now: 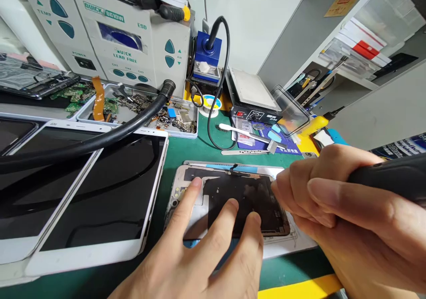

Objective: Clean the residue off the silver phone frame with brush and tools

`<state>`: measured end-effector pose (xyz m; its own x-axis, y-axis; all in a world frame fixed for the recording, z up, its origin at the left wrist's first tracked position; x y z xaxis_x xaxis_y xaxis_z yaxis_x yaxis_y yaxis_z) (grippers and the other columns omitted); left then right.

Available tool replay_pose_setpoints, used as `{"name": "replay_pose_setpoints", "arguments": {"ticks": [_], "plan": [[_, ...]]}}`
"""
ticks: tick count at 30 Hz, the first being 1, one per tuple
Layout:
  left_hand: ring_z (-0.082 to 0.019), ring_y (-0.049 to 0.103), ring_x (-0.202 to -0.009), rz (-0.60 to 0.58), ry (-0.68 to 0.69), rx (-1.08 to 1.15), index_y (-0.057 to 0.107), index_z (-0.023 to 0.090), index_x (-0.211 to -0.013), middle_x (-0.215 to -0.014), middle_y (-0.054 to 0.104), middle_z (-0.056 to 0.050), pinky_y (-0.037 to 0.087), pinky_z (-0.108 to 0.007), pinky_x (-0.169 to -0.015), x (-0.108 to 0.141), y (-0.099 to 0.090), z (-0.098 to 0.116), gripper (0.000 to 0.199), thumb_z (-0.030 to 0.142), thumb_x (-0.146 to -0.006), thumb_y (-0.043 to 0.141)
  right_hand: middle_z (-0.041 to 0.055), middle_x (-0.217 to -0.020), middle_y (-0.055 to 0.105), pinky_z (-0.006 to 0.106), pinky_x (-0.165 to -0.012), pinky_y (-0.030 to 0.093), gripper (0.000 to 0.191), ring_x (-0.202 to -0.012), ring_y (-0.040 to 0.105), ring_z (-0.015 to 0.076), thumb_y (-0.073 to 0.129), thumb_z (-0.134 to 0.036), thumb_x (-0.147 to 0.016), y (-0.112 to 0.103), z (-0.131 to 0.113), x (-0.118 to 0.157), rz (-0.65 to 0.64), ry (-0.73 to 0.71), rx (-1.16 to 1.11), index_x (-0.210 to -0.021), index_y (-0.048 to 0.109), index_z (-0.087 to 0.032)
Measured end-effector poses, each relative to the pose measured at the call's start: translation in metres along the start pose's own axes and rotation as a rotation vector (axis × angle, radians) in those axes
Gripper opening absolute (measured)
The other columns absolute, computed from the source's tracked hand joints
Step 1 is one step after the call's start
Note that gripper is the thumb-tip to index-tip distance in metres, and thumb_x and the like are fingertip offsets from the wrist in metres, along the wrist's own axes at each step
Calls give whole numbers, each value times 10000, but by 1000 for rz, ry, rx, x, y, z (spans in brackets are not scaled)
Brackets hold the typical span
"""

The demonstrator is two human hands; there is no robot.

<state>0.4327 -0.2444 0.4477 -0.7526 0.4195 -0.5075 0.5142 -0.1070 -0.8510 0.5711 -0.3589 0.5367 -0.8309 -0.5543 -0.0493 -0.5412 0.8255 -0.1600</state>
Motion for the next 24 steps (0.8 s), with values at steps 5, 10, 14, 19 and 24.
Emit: {"name": "replay_pose_setpoints", "arguments": {"ticks": [5,10,14,19,24], "plan": [[-390,451,-1334,-21,33,-18,612,186,-1343,-1474,549,-87,167,-718,-1184,0,1,0,448,420,-963,592,-24,-420,305,315,-338,311,385,-383,312,146,691,-238,-737,-1,1,-1,-12,12,5,-504,384,-219],[-371,457,-1331,-9,-20,3,623,203,-1325,-1446,571,-67,174,-703,-1192,0,0,2,424,422,-962,597,-19,-422,304,320,-334,340,386,-383,329,143,709,-269,-716,-1,1,-1,6,-13,25,-493,400,-211],[-379,451,-1332,-19,12,-2,615,185,-1339,-1464,556,-82,161,-705,-1195,2,-1,1,445,421,-962,601,-28,-419,289,315,-325,334,381,-383,312,143,699,-252,-708,-1,0,0,-1,8,38,-482,393,-220],[-394,447,-1340,-31,4,0,607,172,-1344,-1479,546,-95,175,-723,-1178,2,2,0,447,409,-965,595,-34,-458,311,287,-373,373,377,-422,343,132,686,-233,-748,-5,1,3,-29,4,-10,-525,382,-205],[-392,462,-1316,-55,68,-24,588,173,-1365,-1485,536,-99,152,-730,-1177,3,0,-3,459,419,-978,567,-32,-460,328,294,-369,377,341,-425,356,138,682,-203,-746,-6,3,4,-28,-7,-9,-521,427,-217]]}}
Point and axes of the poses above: each hand's wrist, its own x-axis away from the middle knuckle, its own y-axis out of the palm, z = x × y, the point moved 2 cm from there along -x, towards the middle knuckle
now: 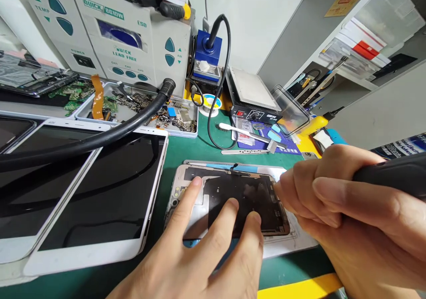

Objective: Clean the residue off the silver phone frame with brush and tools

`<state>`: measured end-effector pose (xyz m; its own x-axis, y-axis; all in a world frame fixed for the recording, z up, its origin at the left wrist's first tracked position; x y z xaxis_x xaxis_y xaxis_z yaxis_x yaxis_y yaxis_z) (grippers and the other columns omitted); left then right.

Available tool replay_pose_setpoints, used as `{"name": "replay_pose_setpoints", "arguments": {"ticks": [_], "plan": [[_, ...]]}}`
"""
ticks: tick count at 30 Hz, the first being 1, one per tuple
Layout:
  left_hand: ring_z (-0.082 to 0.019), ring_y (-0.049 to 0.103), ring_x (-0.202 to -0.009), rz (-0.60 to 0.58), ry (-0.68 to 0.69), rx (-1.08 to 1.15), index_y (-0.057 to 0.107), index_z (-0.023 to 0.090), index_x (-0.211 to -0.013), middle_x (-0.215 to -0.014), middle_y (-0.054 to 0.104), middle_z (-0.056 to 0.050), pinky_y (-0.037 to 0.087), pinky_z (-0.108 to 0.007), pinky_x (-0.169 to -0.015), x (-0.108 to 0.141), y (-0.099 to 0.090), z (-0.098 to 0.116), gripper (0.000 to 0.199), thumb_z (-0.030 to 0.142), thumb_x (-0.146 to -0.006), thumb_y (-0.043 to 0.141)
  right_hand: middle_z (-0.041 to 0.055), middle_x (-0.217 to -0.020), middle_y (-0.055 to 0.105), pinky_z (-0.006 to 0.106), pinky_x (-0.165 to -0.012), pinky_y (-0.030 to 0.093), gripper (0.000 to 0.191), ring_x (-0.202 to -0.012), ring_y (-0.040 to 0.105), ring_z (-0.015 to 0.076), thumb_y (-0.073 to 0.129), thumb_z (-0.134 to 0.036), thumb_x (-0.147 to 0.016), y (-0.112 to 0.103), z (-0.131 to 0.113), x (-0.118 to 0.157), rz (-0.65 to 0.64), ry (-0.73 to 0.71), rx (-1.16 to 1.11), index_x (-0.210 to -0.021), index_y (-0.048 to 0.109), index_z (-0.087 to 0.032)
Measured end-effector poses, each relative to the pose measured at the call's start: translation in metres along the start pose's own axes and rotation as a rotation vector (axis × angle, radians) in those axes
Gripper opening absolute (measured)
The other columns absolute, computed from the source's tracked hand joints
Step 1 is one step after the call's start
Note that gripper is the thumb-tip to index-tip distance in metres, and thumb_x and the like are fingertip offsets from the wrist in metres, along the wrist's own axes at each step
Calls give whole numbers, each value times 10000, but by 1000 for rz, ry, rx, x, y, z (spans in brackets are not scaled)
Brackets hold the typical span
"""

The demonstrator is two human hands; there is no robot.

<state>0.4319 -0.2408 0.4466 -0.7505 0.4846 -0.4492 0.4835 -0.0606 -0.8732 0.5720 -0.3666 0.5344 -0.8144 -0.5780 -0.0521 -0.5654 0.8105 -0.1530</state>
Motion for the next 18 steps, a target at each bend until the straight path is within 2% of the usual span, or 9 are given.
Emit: {"name": "replay_pose_setpoints", "arguments": {"ticks": [4,7,12,16,18], "plan": [[-396,461,-1315,3,28,-10,587,173,-1363,-1486,533,-102,145,-727,-1173,0,-1,-1,455,417,-979,564,-29,-455,342,310,-372,375,355,-422,355,142,704,-217,-741,0,1,0,15,-4,-27,-510,434,-222],[-397,458,-1319,25,0,19,611,176,-1327,-1474,546,-95,173,-741,-1159,0,1,2,422,401,-970,587,-39,-444,317,298,-358,333,369,-405,322,126,705,-190,-724,-2,2,-1,23,20,-58,-503,411,-217],[-402,443,-1337,31,-16,11,592,179,-1356,-1493,528,-97,176,-743,-1158,2,3,3,449,418,-976,573,-25,-455,348,300,-379,401,336,-423,382,141,668,-194,-731,3,-3,-5,-2,11,-42,-516,411,-214],[-409,450,-1325,9,20,-1,576,169,-1382,-1485,532,-109,165,-746,-1157,2,1,1,481,426,-976,570,-32,-400,285,279,-338,340,362,-374,318,116,641,-185,-707,5,-6,-5,-20,-14,-9,-478,360,-190],[-401,454,-1321,9,7,5,588,174,-1366,-1483,535,-104,170,-742,-1159,2,0,1,463,421,-975,572,-28,-423,321,291,-360,369,351,-398,349,129,665,-204,-732,2,-4,-1,-11,-8,-12,-506,396,-202]]}}
Point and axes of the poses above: each hand's wrist, its own x-axis away from the middle knuckle, its own y-axis out of the palm, z = x × y, the point moved 2 cm from there along -x, towards the middle knuckle
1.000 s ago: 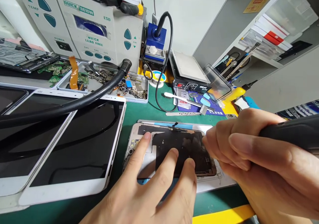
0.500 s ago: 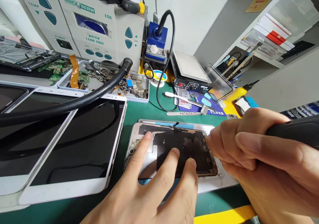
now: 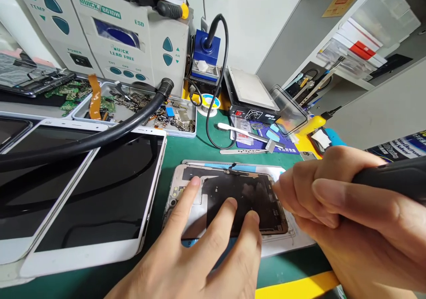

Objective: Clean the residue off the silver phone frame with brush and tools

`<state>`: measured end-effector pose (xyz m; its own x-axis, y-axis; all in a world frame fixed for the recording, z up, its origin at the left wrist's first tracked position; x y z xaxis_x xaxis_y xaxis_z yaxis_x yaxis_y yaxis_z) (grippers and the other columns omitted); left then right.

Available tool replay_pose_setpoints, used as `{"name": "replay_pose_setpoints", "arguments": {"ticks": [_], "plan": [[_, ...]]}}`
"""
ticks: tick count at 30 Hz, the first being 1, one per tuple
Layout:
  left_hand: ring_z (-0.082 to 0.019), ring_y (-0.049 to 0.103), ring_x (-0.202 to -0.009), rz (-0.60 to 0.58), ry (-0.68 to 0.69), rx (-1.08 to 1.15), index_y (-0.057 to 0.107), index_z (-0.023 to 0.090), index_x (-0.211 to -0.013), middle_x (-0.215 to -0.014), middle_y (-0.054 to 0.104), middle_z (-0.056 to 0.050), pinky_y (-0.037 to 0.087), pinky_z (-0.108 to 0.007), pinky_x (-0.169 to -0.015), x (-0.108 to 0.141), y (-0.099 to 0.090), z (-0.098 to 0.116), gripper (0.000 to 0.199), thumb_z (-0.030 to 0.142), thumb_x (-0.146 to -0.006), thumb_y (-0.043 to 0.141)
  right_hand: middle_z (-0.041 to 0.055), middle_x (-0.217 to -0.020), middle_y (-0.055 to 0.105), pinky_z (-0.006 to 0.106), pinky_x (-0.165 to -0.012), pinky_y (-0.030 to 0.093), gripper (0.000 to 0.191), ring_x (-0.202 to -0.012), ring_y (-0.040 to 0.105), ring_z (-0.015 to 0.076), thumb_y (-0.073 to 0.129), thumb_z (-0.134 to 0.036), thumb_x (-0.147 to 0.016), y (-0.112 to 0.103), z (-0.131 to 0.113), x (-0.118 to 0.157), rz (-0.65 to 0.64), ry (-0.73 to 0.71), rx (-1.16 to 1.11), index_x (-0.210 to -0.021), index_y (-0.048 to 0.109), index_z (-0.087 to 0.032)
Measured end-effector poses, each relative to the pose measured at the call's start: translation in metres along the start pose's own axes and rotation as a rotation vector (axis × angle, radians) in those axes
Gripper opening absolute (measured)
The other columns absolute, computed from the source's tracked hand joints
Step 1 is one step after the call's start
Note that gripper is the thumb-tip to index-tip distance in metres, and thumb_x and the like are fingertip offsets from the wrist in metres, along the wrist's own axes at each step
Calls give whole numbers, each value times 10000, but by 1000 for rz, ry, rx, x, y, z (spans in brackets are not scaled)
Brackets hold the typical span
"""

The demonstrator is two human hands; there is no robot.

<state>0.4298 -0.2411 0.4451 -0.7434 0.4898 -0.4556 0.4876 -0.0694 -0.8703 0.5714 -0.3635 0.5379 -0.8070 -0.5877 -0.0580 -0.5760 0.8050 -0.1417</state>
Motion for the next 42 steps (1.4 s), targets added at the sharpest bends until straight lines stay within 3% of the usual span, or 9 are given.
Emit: {"name": "replay_pose_setpoints", "arguments": {"ticks": [12,17,22,27,31,42], "plan": [[-399,435,-1346,11,-47,23,600,187,-1348,-1491,526,-93,175,-743,-1164,-1,3,2,447,431,-975,569,-5,-426,356,350,-344,396,371,-399,387,170,688,-319,-797,-3,3,-2,-65,-39,75,-532,441,-235],[-400,449,-1322,6,-29,9,579,168,-1376,-1479,533,-106,170,-736,-1161,-1,1,2,480,434,-977,564,-18,-403,293,318,-310,330,386,-374,317,140,672,-259,-751,-1,1,-1,-16,-16,40,-499,383,-208],[-388,448,-1326,11,-46,-2,597,182,-1350,-1479,538,-96,173,-727,-1165,-1,0,3,451,436,-978,562,-1,-443,358,346,-368,393,359,-417,388,167,681,-264,-770,-2,2,2,11,-22,43,-530,419,-216],[-389,455,-1318,16,7,-13,583,190,-1370,-1469,541,-94,140,-731,-1174,0,0,-1,463,434,-977,562,-9,-392,303,333,-316,351,357,-368,328,153,660,-238,-697,-1,0,2,5,-13,48,-475,382,-204],[-382,454,-1324,-7,17,-7,575,180,-1386,-1490,525,-93,114,-707,-1197,-1,0,-4,474,422,-979,560,-10,-399,367,346,-317,406,292,-378,374,169,663,-166,-662,-4,2,3,39,-70,80,-501,425,-222],[-365,456,-1308,-6,0,2,584,188,-1378,-1461,547,-85,120,-699,-1196,-4,-4,-3,457,418,-984,551,-34,-393,299,310,-313,335,425,-366,307,132,758,-234,-657,1,2,-2,11,-22,10,-465,380,-208]]}}
Point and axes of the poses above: each hand's wrist, its own x-axis away from the middle knuckle, its own y-axis out of the palm, z = x × y, the point moved 2 cm from there along -x, towards the middle knuckle
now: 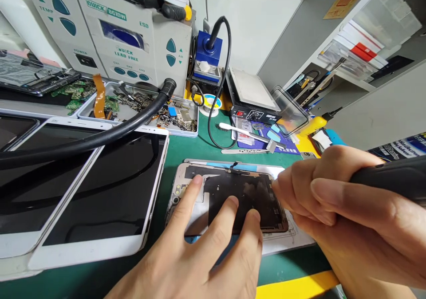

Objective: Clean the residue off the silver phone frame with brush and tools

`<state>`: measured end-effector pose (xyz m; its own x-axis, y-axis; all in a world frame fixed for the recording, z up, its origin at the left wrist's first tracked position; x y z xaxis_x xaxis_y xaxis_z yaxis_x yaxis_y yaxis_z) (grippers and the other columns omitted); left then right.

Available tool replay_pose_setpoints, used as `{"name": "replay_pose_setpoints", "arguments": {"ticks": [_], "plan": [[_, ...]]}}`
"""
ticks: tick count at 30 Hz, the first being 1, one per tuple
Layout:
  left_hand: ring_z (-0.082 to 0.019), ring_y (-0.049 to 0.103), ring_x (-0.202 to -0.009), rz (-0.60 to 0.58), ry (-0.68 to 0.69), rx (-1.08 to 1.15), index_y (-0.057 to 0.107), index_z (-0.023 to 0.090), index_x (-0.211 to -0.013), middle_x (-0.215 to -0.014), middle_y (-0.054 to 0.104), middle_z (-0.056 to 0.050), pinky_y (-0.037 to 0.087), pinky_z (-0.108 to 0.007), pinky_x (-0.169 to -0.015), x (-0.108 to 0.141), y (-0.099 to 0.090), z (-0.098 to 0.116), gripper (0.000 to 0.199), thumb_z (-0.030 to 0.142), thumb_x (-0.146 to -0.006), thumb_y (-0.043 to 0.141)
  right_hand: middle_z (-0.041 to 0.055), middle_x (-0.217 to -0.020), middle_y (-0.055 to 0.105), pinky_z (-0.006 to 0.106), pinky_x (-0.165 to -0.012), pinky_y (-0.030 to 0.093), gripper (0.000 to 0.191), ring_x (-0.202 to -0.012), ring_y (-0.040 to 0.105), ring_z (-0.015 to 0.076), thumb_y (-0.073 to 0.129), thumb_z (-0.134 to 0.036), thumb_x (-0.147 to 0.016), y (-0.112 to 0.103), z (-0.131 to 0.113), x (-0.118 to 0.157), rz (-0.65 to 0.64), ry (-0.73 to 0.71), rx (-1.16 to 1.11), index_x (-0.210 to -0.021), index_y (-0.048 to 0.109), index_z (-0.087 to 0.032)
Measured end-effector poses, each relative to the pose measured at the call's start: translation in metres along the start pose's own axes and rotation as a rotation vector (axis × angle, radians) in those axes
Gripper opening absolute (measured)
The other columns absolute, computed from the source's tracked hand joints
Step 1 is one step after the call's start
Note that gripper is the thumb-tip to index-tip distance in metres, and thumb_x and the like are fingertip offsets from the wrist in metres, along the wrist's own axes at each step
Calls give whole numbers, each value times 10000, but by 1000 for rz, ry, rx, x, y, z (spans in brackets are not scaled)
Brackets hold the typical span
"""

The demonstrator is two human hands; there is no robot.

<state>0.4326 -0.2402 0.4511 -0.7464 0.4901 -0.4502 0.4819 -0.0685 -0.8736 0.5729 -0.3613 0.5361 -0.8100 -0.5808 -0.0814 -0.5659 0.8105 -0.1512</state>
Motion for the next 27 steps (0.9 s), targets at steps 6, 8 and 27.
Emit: {"name": "replay_pose_setpoints", "arguments": {"ticks": [6,8,27], "plan": [[-356,472,-1282,22,-33,3,596,177,-1362,-1447,559,-90,130,-700,-1195,-1,-1,0,460,432,-982,548,-44,-468,288,352,-399,301,519,-444,290,167,828,-394,-656,1,-1,-5,-3,11,-29,-543,339,-261],[-352,477,-1282,36,-37,4,608,188,-1351,-1434,569,-85,126,-690,-1200,-1,-1,0,459,450,-979,546,-47,-483,273,353,-416,281,537,-457,280,172,826,-425,-651,2,-2,-7,-4,7,-36,-561,321,-266],[-358,475,-1278,46,-81,39,628,171,-1318,-1405,597,-84,137,-676,-1202,-3,-2,3,492,508,-973,534,-37,-440,383,349,-405,291,342,-393,341,138,677,-169,-765,-2,4,-1,-39,25,-99,-526,440,-226]]}}
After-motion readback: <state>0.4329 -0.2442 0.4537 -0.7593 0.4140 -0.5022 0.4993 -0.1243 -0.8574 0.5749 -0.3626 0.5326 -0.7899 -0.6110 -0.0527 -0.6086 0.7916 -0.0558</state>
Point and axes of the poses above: each hand's wrist, its own x-axis away from the middle knuckle, its own y-axis out of the palm, z = x × y, the point moved 2 cm from there along -x, towards the middle knuckle
